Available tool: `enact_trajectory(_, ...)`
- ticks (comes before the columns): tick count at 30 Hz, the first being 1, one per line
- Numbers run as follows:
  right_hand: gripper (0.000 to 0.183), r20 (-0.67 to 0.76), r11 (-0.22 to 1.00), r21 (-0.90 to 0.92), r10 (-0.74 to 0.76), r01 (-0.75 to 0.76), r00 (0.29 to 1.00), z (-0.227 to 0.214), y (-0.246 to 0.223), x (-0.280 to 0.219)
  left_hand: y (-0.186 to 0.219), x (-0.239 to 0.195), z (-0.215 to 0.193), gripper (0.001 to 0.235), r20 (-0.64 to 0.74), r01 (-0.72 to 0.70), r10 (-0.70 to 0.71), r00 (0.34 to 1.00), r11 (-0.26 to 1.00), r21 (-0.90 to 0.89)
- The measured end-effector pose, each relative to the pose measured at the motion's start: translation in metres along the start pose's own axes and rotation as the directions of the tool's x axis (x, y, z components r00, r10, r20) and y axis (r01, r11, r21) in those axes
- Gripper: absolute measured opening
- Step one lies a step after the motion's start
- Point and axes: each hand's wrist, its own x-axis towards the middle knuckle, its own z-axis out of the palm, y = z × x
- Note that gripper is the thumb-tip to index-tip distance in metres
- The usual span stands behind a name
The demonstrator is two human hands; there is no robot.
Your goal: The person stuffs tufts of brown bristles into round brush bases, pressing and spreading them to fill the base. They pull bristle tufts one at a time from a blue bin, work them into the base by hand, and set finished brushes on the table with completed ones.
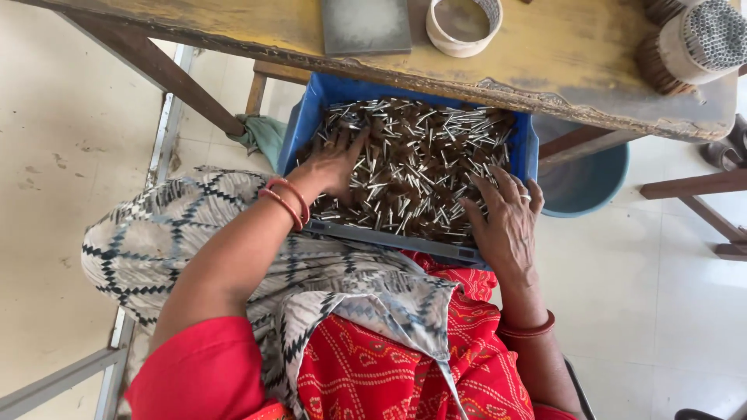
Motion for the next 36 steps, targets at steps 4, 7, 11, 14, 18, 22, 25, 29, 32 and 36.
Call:
enact_trajectory(4, 0.04, -0.01, 0.999, 0.04, 0.014, -0.014, 1.0, -0.003, -0.002, 0.002, -0.029, 0.035, 0.025, 0.136, -0.158, -0.103, 0.103, 0.982, 0.995, 0.006)
enact_trajectory(7, 0.039, -0.013, 0.998, 0.066, 0.021, -0.02, 1.0, -0.002, 0.004, 0.002, -0.023, 0.016, 0.013, 0.105, -0.233, -0.11, 0.11, 0.966, 0.994, 0.014)
enact_trajectory(11, 0.038, -0.027, 0.996, 0.083, 0.037, -0.035, 0.999, 0.001, 0.011, 0.001, -0.013, 0.011, 0.005, 0.058, -0.263, -0.111, 0.089, 0.961, 0.991, -0.072)
enact_trajectory(14, 0.039, -0.009, 0.994, 0.091, 0.055, -0.054, 0.998, -0.001, 0.015, 0.004, 0.024, -0.003, -0.029, 0.046, -0.261, -0.142, 0.125, 0.957, 0.989, -0.046)
enact_trajectory(18, 0.054, 0.047, 0.974, 0.224, 0.03, -0.04, 0.998, -0.023, -0.001, 0.03, 0.066, 0.008, -0.054, 0.045, -0.186, -0.22, 0.183, 0.965, 0.955, -0.199)
enact_trajectory(22, 0.072, 0.103, 0.941, 0.337, -0.026, -0.01, 0.994, -0.041, -0.032, 0.074, 0.083, 0.041, -0.035, 0.044, -0.207, -0.467, 0.418, 0.884, 0.803, -0.37)
enact_trajectory(25, 0.07, 0.17, 0.963, 0.27, -0.069, 0.021, 0.983, -0.025, -0.044, 0.099, 0.065, 0.08, 0.009, 0.026, -0.398, -0.788, 0.687, 0.608, 0.581, -0.201)
enact_trajectory(29, 0.045, 0.211, 0.913, 0.402, -0.166, 0.069, 0.963, 0.043, -0.017, 0.117, 0.05, 0.068, 0.03, 0.032, -0.345, -0.491, 0.376, 0.86, 0.423, -0.762)
enact_trajectory(32, 0.024, 0.152, 0.835, 0.548, -0.17, 0.06, 0.974, 0.058, -0.016, 0.114, 0.043, 0.068, 0.047, 0.037, -0.37, -0.397, 0.202, 0.907, 0.115, -0.911)
enact_trajectory(36, 0.017, -0.059, 0.869, 0.491, -0.04, 0.064, 0.997, 0.061, -0.021, 0.112, 0.042, 0.075, 0.05, 0.036, -0.068, -0.018, 0.14, 0.988, -0.331, -0.943)
